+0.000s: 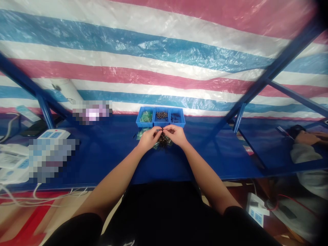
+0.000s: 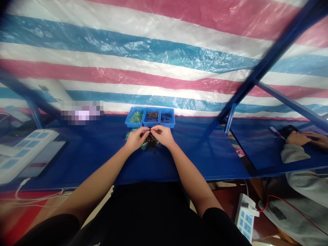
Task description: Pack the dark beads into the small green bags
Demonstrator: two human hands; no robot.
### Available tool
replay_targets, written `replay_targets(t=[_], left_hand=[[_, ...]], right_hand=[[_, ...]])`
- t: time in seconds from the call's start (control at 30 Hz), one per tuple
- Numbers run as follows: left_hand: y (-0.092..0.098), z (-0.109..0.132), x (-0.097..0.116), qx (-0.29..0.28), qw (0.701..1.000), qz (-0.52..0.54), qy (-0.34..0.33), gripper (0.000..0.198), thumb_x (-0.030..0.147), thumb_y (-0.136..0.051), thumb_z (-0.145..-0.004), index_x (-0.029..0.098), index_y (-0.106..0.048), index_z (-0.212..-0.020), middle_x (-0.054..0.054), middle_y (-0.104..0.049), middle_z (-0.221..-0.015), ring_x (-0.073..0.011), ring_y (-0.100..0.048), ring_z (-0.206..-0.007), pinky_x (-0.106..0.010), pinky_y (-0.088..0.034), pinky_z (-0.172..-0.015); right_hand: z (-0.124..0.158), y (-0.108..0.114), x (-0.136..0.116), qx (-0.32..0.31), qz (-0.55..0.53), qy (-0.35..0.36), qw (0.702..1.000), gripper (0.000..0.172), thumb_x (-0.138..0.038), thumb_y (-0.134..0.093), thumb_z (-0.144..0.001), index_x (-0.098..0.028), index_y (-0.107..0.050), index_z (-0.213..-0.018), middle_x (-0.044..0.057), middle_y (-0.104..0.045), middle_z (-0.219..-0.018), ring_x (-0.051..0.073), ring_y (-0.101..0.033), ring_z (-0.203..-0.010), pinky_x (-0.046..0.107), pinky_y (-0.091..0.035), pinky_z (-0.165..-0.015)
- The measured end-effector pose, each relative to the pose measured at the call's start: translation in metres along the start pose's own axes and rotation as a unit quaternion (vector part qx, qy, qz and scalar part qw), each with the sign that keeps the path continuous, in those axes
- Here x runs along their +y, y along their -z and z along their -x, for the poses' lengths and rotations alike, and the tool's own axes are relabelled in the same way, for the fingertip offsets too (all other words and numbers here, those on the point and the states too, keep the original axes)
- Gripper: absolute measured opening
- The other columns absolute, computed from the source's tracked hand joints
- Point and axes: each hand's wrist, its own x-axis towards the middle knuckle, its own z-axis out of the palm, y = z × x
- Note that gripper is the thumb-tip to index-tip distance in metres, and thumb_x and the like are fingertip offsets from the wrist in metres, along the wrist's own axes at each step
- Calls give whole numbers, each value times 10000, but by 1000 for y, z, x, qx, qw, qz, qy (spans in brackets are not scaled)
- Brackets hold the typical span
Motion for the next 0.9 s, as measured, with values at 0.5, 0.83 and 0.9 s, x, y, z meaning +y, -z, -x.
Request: replay_targets(t=[0.5,0.83,0.9], left_hand=[[2,-1,0,-7,1000,-2,-11,279,407,-452,-941,215,-619,-1055,2,-667,-751,-126,-621,-639,-211,-442,-608],[1,-1,-1,4,1000,-5,-16,253,382,-462,-942,217,-625,-1041,6,-680,-786,-117,-619,-643,-208,-435,-614],[2,-1,0,3,1000,-5,-17,253,382,-455,-945,217,-628,-1029,7,-679,-787,-117,-618,-642,-209,-434,-614]], right_hand=[[0,-1,-2,-1,-2,10,1000,258,-373,-649,-771,-166,-716,-910,62,-726,-841,155,-654,-681,270,-531,-645],[0,-1,-4,-2,-5,3,1000,257,-361,-654,-763,-167,-719,-919,60,-723,-821,151,-648,-660,266,-525,-627],[0,-1,-4,1,1,2,1000,260,-359,-654,-762,-167,-719,-926,60,-723,-824,148,-642,-651,266,-524,-625]])
